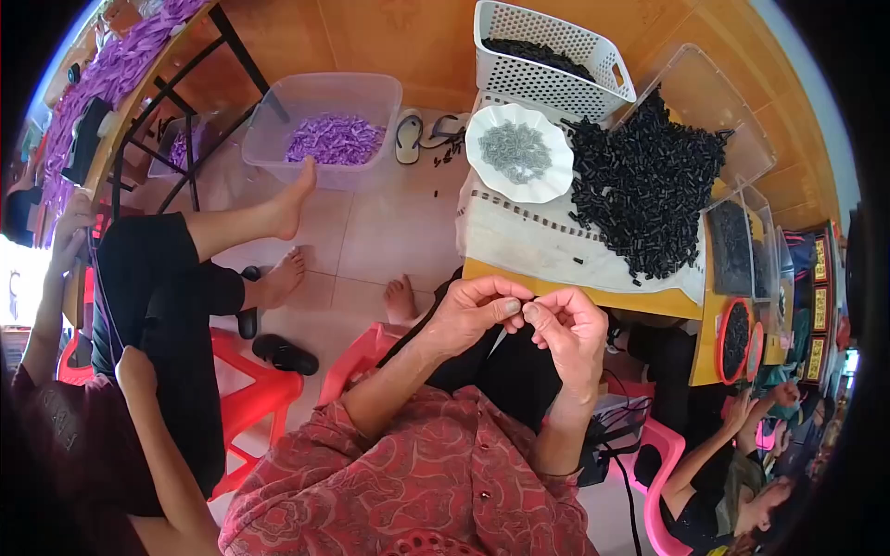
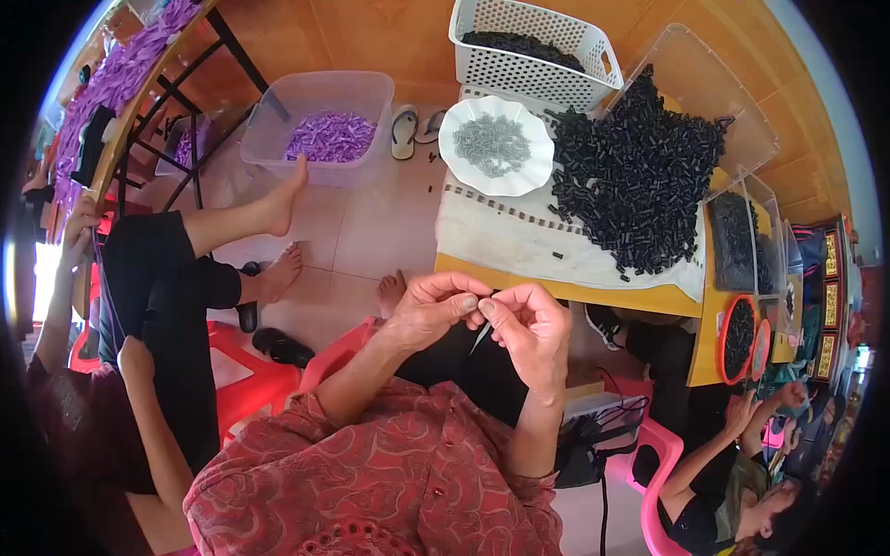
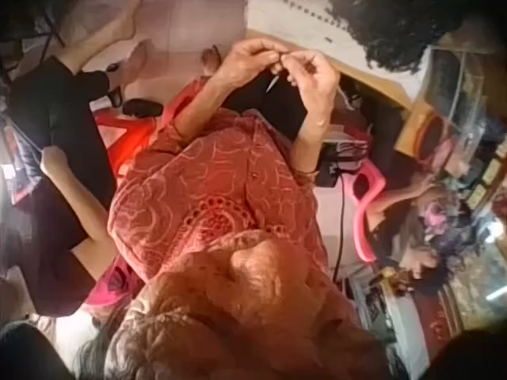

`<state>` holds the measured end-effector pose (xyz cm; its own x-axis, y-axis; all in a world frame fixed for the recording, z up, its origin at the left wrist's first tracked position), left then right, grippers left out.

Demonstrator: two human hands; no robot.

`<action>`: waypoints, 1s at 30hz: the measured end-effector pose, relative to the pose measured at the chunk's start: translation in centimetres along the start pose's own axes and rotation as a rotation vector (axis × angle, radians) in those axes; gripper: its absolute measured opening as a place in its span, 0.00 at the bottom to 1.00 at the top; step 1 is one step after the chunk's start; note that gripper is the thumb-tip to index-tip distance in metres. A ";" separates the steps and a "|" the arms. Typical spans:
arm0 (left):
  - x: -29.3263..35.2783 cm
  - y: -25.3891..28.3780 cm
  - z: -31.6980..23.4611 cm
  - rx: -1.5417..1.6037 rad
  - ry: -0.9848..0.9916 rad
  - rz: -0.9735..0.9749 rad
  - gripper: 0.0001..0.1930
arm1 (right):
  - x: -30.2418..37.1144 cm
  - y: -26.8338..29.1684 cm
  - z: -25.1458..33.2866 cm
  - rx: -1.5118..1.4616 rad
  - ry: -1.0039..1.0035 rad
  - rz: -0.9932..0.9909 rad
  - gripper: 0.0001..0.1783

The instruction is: The person assembles small plastic components by hand, repeatedly picking up small pins from a plate and inserting them into black plastic pieces.

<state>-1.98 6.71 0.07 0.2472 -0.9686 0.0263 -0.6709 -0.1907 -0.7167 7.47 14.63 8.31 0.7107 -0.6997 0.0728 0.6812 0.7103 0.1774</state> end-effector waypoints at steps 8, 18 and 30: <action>-0.4 0.1 0.9 0.312 0.043 0.001 0.11 | -0.1 0.0 -0.9 -0.143 -0.057 -0.046 0.08; -0.5 1.0 0.8 0.270 0.077 -0.094 0.11 | -0.8 1.8 -2.8 0.003 -0.025 -0.181 0.06; -0.7 1.1 1.3 0.354 0.100 -0.116 0.12 | -4.2 6.7 -4.1 0.897 0.330 -0.464 0.08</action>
<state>-1.98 7.44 -1.63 0.2263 -0.9579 0.1769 -0.3549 -0.2502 -0.9008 9.76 22.63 5.15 0.5187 -0.7369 -0.4335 0.6146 -0.0312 0.7883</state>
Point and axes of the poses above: each hand's wrist, its own x-axis away from the middle knuckle, its own y-axis out of the back of the hand, z = x × y, the point moved 7 cm from there along -x, towards the middle knuckle, and after that the axes turned 3 degrees about y, right-handed, at the moved point
